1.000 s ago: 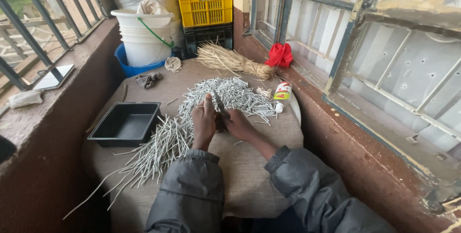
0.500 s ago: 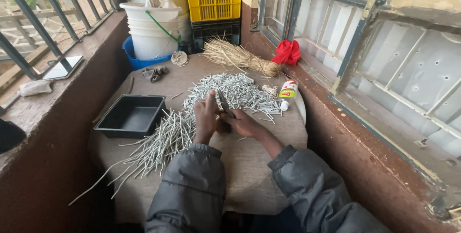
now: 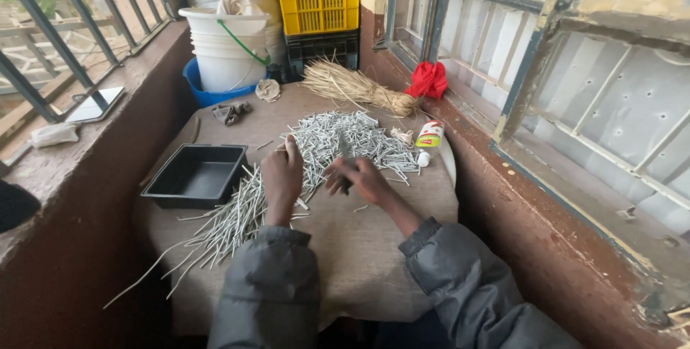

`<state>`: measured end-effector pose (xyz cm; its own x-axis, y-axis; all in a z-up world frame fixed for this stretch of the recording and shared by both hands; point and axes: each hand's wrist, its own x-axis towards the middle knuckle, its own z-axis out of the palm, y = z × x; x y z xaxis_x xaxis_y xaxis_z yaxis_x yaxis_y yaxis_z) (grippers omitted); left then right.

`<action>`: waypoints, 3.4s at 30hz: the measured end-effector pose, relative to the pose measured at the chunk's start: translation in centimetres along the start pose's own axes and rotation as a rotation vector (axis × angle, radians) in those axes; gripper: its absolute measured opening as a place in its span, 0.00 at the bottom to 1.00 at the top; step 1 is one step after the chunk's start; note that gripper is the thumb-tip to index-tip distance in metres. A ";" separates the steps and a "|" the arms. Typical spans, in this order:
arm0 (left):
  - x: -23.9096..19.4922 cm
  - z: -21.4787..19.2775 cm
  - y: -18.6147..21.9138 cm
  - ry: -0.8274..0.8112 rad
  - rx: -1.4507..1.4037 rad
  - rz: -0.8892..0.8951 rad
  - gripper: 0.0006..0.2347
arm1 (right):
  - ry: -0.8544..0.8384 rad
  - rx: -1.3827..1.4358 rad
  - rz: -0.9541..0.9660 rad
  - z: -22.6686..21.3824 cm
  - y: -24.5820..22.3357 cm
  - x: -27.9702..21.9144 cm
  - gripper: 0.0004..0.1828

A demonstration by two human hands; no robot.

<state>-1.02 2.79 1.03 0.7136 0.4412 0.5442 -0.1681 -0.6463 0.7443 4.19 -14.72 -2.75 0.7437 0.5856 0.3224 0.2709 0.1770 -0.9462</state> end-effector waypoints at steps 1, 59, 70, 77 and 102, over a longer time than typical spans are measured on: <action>0.5 -0.5 -1.0 0.002 0.005 -0.006 0.28 | -0.006 0.005 0.004 -0.3 0.2 0.2 0.23; 1.4 5.1 -3.3 -0.440 0.691 0.581 0.03 | 0.514 -0.182 -0.023 -2.6 -1.1 -1.0 0.25; 2.2 2.1 -3.1 -0.232 -0.424 0.026 0.04 | 0.521 -0.151 -0.021 -2.9 -0.5 -1.1 0.25; 2.7 1.4 -6.3 0.032 0.017 0.257 0.06 | 0.540 -0.137 -0.010 -3.1 0.5 -0.6 0.25; 1.0 4.8 -7.5 -0.426 0.449 0.400 0.05 | 0.518 -0.227 0.025 -2.8 0.2 -1.3 0.25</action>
<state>4.17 5.08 -5.84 0.8738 -0.1025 0.4754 -0.2411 -0.9403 0.2403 5.00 -17.67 -3.24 0.9390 0.1129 0.3250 0.3311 -0.0398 -0.9428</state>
